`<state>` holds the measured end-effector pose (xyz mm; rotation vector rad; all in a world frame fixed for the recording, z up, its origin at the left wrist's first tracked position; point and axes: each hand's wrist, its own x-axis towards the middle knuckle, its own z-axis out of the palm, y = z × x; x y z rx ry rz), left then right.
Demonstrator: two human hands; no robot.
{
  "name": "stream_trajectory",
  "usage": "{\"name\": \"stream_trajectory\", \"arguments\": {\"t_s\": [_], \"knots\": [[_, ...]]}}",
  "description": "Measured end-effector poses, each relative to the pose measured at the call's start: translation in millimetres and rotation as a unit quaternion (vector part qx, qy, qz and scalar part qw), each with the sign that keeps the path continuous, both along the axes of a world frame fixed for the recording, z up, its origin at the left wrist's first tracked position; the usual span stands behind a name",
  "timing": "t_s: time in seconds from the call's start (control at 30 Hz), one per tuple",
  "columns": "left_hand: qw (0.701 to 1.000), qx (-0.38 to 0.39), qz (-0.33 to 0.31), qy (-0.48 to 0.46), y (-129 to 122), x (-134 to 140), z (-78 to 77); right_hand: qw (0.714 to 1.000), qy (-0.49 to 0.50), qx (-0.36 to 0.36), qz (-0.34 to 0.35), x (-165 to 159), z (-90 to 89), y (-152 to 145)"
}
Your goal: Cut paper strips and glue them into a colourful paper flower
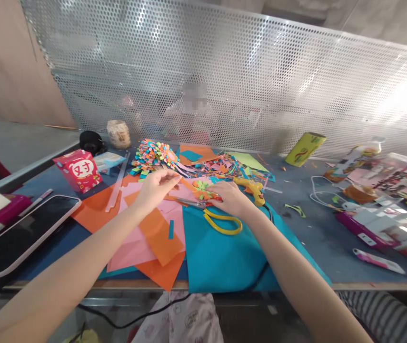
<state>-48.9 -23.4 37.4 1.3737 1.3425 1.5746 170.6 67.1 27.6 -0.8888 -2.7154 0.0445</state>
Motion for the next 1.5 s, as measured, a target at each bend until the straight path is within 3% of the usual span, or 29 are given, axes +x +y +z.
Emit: {"name": "stream_trajectory", "arguments": {"t_s": [0.1,0.2,0.27,0.37,0.43,0.6,0.8,1.07,1.23,1.37,1.5], "knots": [[0.999,-0.005,0.022,-0.035,0.4,-0.6,2.9,0.998,0.004,0.012,0.056,-1.9,-3.0,2.4],[0.995,-0.004,0.042,-0.091,-1.6,1.7,8.8,0.987,0.149,-0.047,0.026,-4.0,-1.9,2.4],[0.991,-0.001,0.044,-0.127,-3.2,3.5,12.3,0.936,0.319,-0.144,-0.035,-4.1,-0.6,2.7],[0.984,-0.005,0.039,-0.174,-4.2,5.1,14.9,0.777,0.512,-0.355,-0.087,-3.3,-1.0,4.7],[0.978,-0.017,0.038,-0.206,-3.8,5.2,15.0,0.706,0.545,-0.443,-0.092,-3.5,-3.5,6.5],[0.963,-0.038,0.036,-0.263,-2.0,4.3,12.8,0.663,0.535,-0.514,-0.099,-4.6,-7.8,7.1],[0.970,-0.028,0.036,-0.239,-2.3,2.4,9.4,0.592,0.546,-0.589,-0.070,-0.8,-1.7,1.1],[0.971,-0.040,0.028,-0.234,-3.1,2.6,6.2,0.591,0.547,-0.591,-0.046,1.2,-1.4,-1.2],[0.974,-0.009,0.041,-0.222,-0.3,2.5,6.5,0.595,0.530,-0.604,-0.016,-0.8,4.6,-9.2],[0.976,0.031,0.054,-0.208,3.0,0.8,6.9,0.618,0.508,-0.600,0.006,-3.5,6.4,-17.2],[0.989,0.048,0.044,-0.131,1.4,4.6,4.0,0.657,0.483,-0.578,0.034,-4.5,5.1,-23.3]]}}
